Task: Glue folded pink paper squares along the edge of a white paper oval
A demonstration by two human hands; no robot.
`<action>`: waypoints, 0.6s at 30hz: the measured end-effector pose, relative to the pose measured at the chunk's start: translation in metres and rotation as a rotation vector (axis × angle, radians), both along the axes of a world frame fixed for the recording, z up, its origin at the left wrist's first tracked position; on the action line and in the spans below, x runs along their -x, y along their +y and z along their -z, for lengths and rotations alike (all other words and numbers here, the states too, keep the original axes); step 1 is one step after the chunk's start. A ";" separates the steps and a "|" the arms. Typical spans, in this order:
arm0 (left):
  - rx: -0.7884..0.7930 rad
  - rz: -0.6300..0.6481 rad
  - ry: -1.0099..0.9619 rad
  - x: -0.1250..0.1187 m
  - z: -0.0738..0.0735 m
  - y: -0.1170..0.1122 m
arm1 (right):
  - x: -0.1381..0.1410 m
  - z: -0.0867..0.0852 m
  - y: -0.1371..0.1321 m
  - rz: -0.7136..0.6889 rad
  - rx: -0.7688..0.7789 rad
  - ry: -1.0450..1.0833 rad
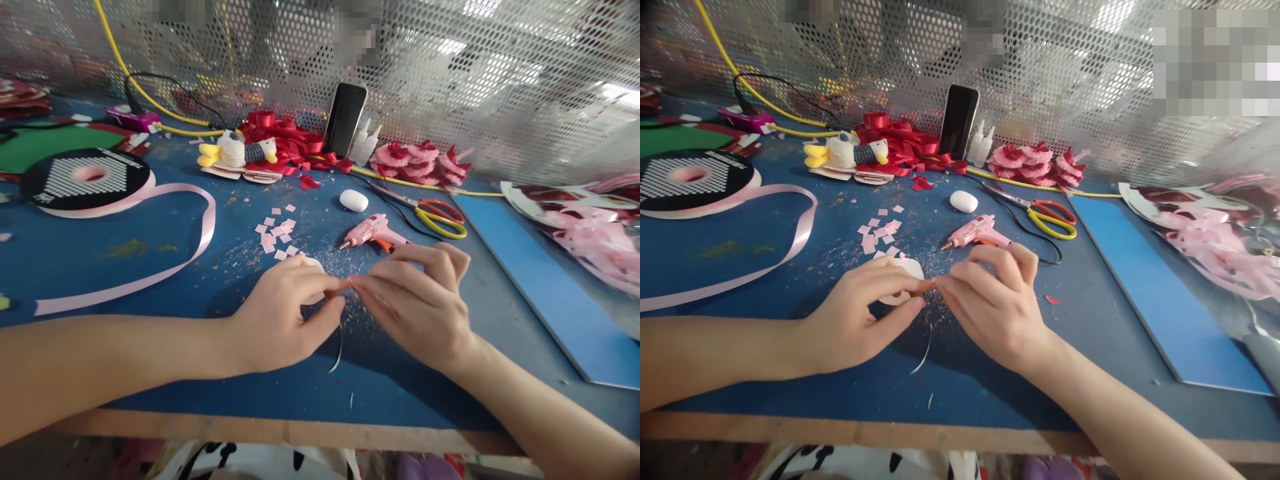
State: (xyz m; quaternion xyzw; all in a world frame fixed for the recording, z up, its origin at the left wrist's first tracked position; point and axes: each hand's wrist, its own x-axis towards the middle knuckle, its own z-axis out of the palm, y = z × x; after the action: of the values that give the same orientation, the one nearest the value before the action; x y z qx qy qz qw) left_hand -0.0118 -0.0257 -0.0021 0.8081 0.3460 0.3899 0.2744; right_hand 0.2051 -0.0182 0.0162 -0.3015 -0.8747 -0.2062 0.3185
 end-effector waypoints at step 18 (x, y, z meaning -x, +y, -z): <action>0.677 0.106 -0.257 0.000 0.007 0.013 | -0.007 -0.005 -0.003 -0.086 0.083 0.113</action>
State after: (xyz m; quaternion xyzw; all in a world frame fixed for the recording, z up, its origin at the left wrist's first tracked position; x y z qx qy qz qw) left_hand -0.0120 -0.0126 -0.0087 0.6327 0.3757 0.3367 0.5875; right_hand 0.2125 -0.0212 0.0216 -0.2879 -0.8752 -0.1388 0.3632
